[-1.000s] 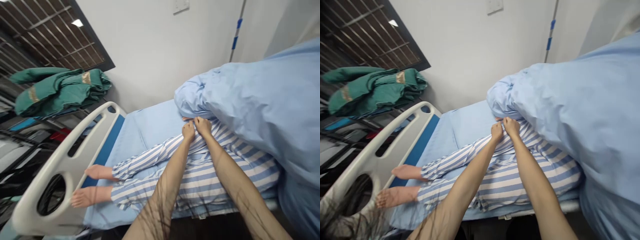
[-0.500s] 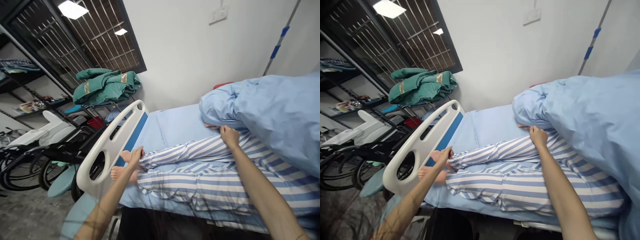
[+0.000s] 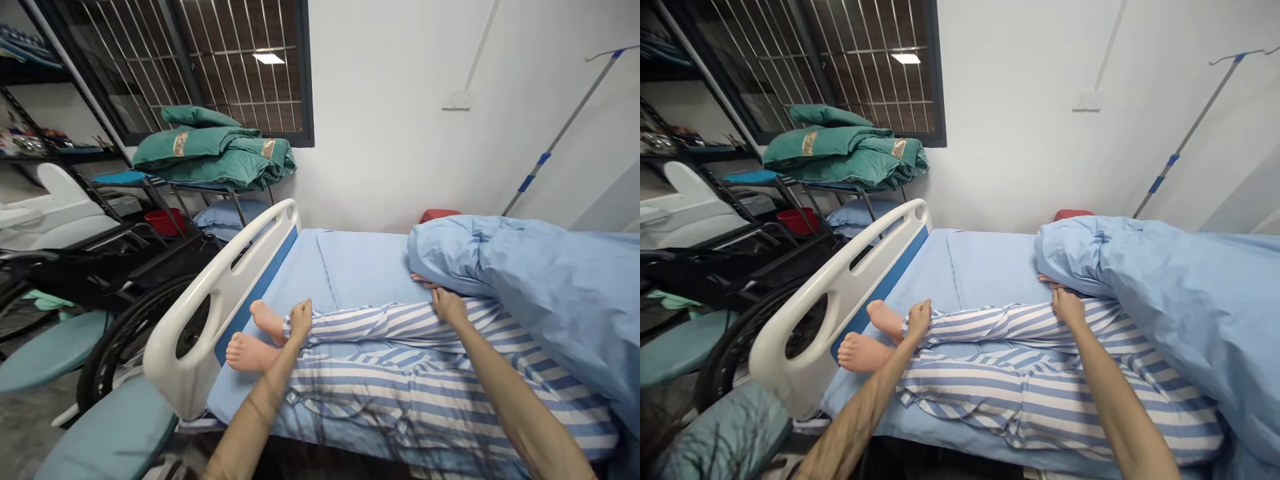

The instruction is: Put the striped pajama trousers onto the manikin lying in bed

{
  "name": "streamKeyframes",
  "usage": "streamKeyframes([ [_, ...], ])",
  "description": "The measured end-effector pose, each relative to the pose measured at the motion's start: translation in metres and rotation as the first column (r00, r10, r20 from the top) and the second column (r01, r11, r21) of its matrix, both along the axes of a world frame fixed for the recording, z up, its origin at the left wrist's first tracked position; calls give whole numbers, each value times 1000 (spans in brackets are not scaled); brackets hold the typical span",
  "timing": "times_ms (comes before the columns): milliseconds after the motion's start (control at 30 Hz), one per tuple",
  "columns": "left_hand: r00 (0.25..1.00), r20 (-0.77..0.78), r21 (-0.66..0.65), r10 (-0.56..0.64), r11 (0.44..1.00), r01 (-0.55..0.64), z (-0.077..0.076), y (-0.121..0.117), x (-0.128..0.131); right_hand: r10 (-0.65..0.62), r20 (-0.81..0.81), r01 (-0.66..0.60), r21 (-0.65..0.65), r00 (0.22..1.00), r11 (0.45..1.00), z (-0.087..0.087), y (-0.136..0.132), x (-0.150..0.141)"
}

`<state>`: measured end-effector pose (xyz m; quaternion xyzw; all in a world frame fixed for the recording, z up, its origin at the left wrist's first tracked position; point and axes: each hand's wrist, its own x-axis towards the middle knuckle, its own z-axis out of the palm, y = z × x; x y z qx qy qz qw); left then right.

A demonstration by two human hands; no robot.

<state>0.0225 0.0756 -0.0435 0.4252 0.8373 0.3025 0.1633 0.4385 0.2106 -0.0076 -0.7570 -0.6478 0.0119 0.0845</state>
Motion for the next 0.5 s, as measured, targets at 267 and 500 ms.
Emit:
streamKeyframes([
  [267,974,-128,-124,-185,978,170,-27,26,7,579,-146,-577,61,802,815,11,-46,-198],
  [500,965,-175,-158,-194,973,167,-25,23,5,707,-337,-686,203,621,699,10,-67,-324],
])
